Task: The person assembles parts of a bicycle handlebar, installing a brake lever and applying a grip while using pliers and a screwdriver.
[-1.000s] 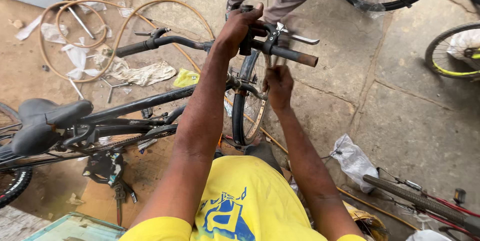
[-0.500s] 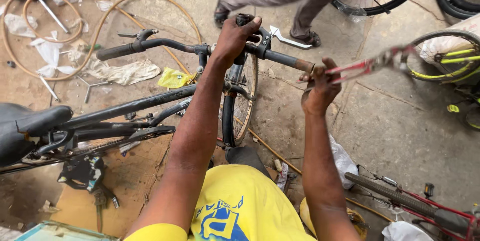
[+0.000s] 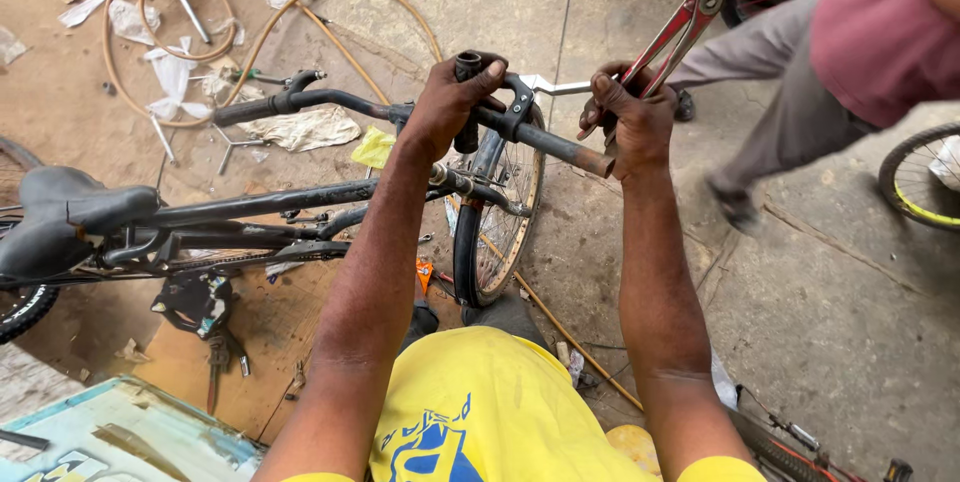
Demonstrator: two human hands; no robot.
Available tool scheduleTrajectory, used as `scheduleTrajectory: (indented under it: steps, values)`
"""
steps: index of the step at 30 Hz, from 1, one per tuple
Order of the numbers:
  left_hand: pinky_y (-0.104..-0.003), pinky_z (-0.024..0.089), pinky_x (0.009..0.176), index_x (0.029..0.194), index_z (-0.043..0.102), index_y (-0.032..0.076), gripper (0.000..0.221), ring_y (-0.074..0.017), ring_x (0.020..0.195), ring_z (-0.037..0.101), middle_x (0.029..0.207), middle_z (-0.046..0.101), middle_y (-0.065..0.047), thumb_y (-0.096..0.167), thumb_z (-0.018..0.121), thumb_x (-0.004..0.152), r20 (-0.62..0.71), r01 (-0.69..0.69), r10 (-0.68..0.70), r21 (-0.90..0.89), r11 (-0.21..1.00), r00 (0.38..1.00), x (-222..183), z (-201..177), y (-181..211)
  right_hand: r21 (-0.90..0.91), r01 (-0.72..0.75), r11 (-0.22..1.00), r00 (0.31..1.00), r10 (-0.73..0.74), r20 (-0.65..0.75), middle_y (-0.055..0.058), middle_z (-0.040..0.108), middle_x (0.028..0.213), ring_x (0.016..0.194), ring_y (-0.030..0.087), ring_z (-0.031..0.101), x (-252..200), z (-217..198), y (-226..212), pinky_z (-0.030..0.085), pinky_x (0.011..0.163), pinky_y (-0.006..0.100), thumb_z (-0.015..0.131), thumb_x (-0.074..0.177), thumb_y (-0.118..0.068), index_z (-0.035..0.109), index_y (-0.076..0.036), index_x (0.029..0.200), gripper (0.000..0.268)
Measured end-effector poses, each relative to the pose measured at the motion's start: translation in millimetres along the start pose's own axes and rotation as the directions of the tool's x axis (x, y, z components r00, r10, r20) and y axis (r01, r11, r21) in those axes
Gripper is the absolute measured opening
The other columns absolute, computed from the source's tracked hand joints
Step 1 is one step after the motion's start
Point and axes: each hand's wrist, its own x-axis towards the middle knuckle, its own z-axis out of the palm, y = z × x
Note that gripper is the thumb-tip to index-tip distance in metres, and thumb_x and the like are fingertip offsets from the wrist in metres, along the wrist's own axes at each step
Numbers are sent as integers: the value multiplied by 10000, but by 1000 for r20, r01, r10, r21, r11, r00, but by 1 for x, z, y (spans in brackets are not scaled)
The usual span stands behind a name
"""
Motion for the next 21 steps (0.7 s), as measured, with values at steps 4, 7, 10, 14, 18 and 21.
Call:
scheduleTrajectory:
  steps: [4,7,10,14,18,21]
  values:
    - [-317,578,617,1151,718,19,516,-158,713,701,862,753,-94,445,773,865,-121,115,-87,245,963,989,-1,13,14,71,-96,993,994,93,55,74,674,797,623,184,677,7,5,-5,586,520,347,843,904,-123,691,14,1067,262]
    - [-340,519,547,1112,721,41,499,-161,631,672,789,740,-102,463,762,849,-159,224,-178,355,908,971,-2,21,29,-12,-35,999,999,35,24,58,683,802,616,169,673,1,-2,5,581,518,334,816,905,-183,691,3,1116,307]
    - [-344,504,521,1044,742,30,473,-166,578,672,744,727,-116,467,758,861,-146,266,-225,391,881,963,-2,24,37,-91,54,994,995,-61,-75,33,674,770,591,138,657,-15,-20,33,563,508,298,726,953,-339,692,-27,1135,363]
    - [-330,548,539,998,745,9,464,-171,598,686,777,720,-120,443,814,850,-167,259,-206,428,866,964,-2,25,33,-270,159,950,964,-209,-166,24,674,802,657,104,648,-72,-55,96,576,624,281,603,1063,-463,712,-12,1090,465]
    - [-317,579,570,1114,747,80,485,-154,638,724,855,758,-67,457,790,813,-64,207,-198,381,901,978,1,17,32,-231,201,952,979,-199,31,22,654,750,615,98,623,-104,-80,152,537,536,279,637,1108,-361,662,-61,921,355]
    - [-328,588,656,1256,741,129,559,-151,699,692,888,699,-53,484,785,827,51,192,-223,348,918,974,6,15,33,-372,127,920,991,-101,87,6,629,674,556,71,591,-96,-75,161,474,478,261,629,1082,-342,688,-46,909,348]
